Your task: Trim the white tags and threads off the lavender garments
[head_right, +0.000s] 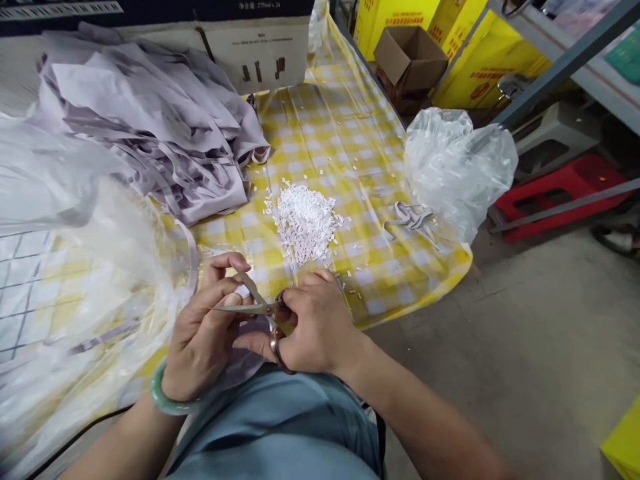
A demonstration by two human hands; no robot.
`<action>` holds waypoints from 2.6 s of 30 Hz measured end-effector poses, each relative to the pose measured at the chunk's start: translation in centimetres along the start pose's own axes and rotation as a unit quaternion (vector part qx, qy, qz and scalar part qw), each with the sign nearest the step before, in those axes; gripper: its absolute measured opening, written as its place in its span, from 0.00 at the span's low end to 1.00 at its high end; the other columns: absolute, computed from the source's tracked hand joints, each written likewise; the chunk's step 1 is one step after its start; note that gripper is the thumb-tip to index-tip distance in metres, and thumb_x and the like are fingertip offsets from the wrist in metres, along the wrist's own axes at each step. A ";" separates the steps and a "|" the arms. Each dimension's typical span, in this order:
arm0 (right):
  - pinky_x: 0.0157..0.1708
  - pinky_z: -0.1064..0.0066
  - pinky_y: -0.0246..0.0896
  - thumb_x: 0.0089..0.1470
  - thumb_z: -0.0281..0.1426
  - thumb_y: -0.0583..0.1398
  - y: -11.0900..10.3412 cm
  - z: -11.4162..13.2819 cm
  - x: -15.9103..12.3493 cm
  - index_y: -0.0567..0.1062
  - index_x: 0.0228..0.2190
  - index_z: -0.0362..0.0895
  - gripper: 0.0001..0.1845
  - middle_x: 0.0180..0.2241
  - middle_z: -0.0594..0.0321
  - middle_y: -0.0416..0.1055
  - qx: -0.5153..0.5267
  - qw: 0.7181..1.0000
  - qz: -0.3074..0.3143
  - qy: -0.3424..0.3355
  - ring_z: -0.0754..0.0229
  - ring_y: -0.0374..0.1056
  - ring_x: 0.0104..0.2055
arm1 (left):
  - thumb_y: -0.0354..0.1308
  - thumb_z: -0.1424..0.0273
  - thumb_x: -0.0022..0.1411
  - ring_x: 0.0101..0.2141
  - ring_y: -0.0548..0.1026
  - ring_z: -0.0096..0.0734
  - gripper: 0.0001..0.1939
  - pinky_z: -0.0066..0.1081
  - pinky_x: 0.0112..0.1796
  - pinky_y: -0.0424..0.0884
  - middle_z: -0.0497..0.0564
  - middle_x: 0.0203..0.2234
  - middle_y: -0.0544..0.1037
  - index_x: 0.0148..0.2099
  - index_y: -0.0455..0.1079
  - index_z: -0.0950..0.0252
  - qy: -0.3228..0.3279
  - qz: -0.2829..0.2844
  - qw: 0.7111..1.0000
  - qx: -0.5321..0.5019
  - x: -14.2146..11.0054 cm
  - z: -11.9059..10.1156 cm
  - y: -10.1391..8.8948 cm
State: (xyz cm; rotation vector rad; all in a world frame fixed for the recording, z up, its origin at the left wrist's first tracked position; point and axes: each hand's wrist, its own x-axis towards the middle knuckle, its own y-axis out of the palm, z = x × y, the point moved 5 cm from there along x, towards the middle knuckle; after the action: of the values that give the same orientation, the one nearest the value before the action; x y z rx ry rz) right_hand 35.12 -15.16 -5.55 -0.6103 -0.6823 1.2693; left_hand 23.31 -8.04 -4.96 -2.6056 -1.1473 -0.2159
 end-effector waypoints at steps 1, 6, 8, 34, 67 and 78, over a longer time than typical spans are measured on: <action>0.37 0.66 0.50 0.44 0.56 0.63 0.0 0.0 0.0 0.66 0.16 0.43 0.29 0.17 0.66 0.63 -0.001 1.000 -0.002 -0.001 0.62 0.58 0.26 | 0.46 0.76 0.68 0.48 0.61 0.35 0.13 0.34 0.50 0.60 0.51 0.33 0.66 0.31 0.66 0.63 0.001 0.002 1.000 0.005 0.1 0.0 0.0; 0.37 0.66 0.51 0.44 0.56 0.63 0.1 -0.1 0.2 0.66 0.15 0.43 0.29 0.17 0.65 0.63 0.001 1.000 0.002 0.008 0.62 0.59 0.26 | 0.44 0.75 0.69 0.48 0.61 0.36 0.15 0.35 0.49 0.60 0.52 0.31 0.66 0.31 0.67 0.64 0.021 0.016 0.999 0.026 0.1 -0.1 0.0; 0.37 0.65 0.52 0.43 0.55 0.63 0.1 -0.1 0.3 0.66 0.15 0.43 0.29 0.18 0.64 0.63 -0.003 1.000 0.007 0.018 0.61 0.60 0.27 | 0.44 0.74 0.69 0.48 0.61 0.37 0.15 0.36 0.49 0.59 0.52 0.30 0.67 0.31 0.67 0.64 0.032 0.022 0.999 0.033 0.1 -0.2 0.0; 0.29 0.69 0.52 0.46 0.48 0.66 -0.8 -4.0 -2.7 0.68 0.11 0.43 0.27 0.14 0.63 0.65 -0.104 0.987 -0.059 0.103 0.63 0.60 0.21 | 0.45 0.71 0.69 0.49 0.62 0.41 0.17 0.40 0.48 0.64 0.56 0.33 0.71 0.28 0.67 0.63 0.002 0.094 0.995 0.027 1.8 1.6 3.7; 0.43 0.66 0.60 0.46 0.28 0.61 -2.5 8.2 31.5 0.65 0.30 0.44 0.09 0.34 0.62 0.69 0.163 0.975 -0.143 -0.047 0.61 0.66 0.37 | 0.51 0.83 0.56 0.62 0.57 0.55 0.18 0.57 0.58 0.58 0.69 0.60 0.60 0.50 0.65 0.70 0.118 -0.174 0.863 0.459 11.1 -4.4 -14.1; 0.42 0.56 0.64 0.45 0.49 0.65 0.7 1.6 14.8 0.67 0.42 0.47 0.27 0.42 0.55 0.71 0.012 0.999 -0.025 -0.028 0.49 0.69 0.41 | 0.53 0.75 0.53 0.44 0.71 0.48 0.06 0.45 0.45 0.68 0.61 0.39 0.73 0.36 0.68 0.66 -0.216 -0.268 0.767 0.542 -11.1 0.8 -24.1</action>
State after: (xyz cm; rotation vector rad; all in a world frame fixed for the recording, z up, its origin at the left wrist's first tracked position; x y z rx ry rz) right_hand 35.82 -0.44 -3.19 -0.5361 -0.7226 1.2501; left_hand -1.96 -0.05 -3.66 -1.2743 -1.5001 0.7648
